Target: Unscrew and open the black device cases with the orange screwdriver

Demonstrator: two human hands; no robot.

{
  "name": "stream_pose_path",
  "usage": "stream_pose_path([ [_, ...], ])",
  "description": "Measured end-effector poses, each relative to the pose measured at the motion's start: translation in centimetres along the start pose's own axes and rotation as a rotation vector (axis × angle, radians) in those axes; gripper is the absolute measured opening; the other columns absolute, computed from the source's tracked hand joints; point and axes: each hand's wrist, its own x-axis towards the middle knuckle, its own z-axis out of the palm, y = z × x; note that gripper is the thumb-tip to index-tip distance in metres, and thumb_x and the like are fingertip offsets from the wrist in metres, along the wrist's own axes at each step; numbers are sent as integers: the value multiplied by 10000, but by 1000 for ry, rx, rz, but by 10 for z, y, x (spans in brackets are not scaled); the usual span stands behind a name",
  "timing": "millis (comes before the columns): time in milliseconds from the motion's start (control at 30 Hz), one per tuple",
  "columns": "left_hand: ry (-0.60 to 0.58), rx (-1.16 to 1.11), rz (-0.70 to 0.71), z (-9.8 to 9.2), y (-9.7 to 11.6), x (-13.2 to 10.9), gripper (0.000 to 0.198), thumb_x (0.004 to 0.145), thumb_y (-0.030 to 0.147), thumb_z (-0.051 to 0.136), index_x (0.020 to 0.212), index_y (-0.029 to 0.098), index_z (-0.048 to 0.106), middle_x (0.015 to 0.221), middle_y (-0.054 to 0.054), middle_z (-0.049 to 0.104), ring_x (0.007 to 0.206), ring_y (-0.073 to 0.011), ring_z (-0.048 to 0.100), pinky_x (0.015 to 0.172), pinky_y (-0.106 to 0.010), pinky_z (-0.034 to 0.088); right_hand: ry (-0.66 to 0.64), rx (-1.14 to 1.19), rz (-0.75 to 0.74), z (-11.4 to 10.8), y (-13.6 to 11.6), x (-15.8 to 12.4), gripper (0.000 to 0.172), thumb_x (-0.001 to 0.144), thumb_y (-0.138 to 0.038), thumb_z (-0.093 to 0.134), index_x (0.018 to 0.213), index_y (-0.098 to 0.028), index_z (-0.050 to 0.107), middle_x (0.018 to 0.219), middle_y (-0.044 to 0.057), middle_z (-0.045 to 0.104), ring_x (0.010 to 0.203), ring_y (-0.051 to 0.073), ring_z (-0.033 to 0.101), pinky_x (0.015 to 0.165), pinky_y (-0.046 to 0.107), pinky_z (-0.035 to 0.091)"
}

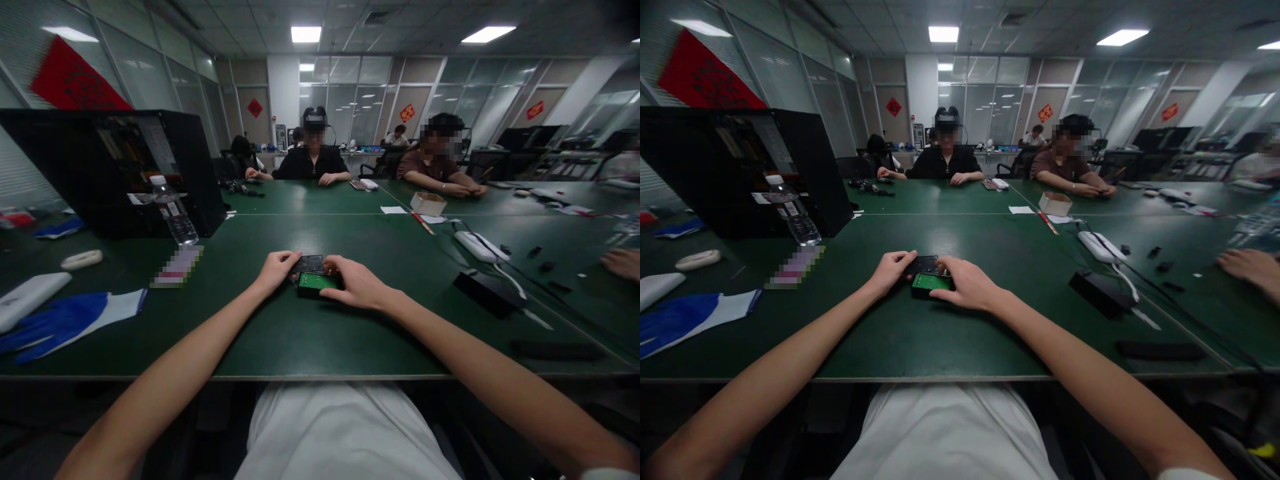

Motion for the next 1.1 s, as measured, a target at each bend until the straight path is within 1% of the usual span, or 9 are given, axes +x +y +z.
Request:
stream_pose_path([
  [200,72,-100,-43,-2,1,3,545,773,683,687,696,150,606,500,55,481,386,-79,438,399,-200,288,-46,-50,-92,5,-16,2,373,940,-431,621,1220,-197,540,1131,137,688,992,278,657,877,419,508],
  [300,83,-129,-57,-3,1,4,542,767,675,700,692,147,601,523,52,489,381,-67,427,393,-194,269,150,6,-26,-15,0,3,341,920,-425,637,1174,-214,552,1116,122,689,977,263,659,866,395,518],
  [400,81,-144,-65,-3,0,4,530,760,660,716,707,142,618,561,42,512,394,-57,439,394,-183,271,463,-65,185,-47,39,-2,348,910,-433,620,1158,-198,556,1111,138,678,961,272,658,851,396,524],
  [467,74,-147,-71,-2,0,4,514,744,641,744,737,136,647,591,34,538,404,-54,452,395,-176,288,559,-253,360,-69,75,-14,381,893,-431,619,1170,-175,568,1121,172,674,974,308,655,859,433,511],
  [633,47,-151,-88,3,0,3,474,715,576,806,807,123,703,649,11,606,411,-53,489,385,-170,336,439,-596,854,-102,154,-69,415,845,-398,660,1173,-148,612,1027,242,689,934,385,657,773,491,486],
  [767,9,-180,-82,6,1,1,475,728,564,805,858,116,716,699,-4,645,424,-58,533,407,-177,411,361,-600,1043,-107,176,-91,346,799,-354,716,1030,-100,673,957,324,682,923,445,662,746,584,480],
  [867,-26,-195,-66,9,2,-1,471,749,547,799,915,113,716,768,-32,687,479,-82,603,458,-198,483,386,-572,953,-98,161,-74,430,822,-395,690,1122,-89,656,1144,338,658,1067,456,640,841,620,484],
  [967,-60,-191,-38,14,4,-3,457,778,519,789,968,111,705,861,-72,728,598,-138,699,537,-228,544,502,-198,564,-75,117,-37,476,917,-482,580,1236,-130,612,1246,239,665,1109,342,654,944,525,511],
  [1100,-119,-143,32,21,12,-8,425,826,475,755,1040,111,704,918,-98,757,735,-200,753,671,-296,596,212,423,263,-35,43,4,501,980,-529,490,1351,-202,575,1248,129,704,1002,232,698,867,404,569],
])
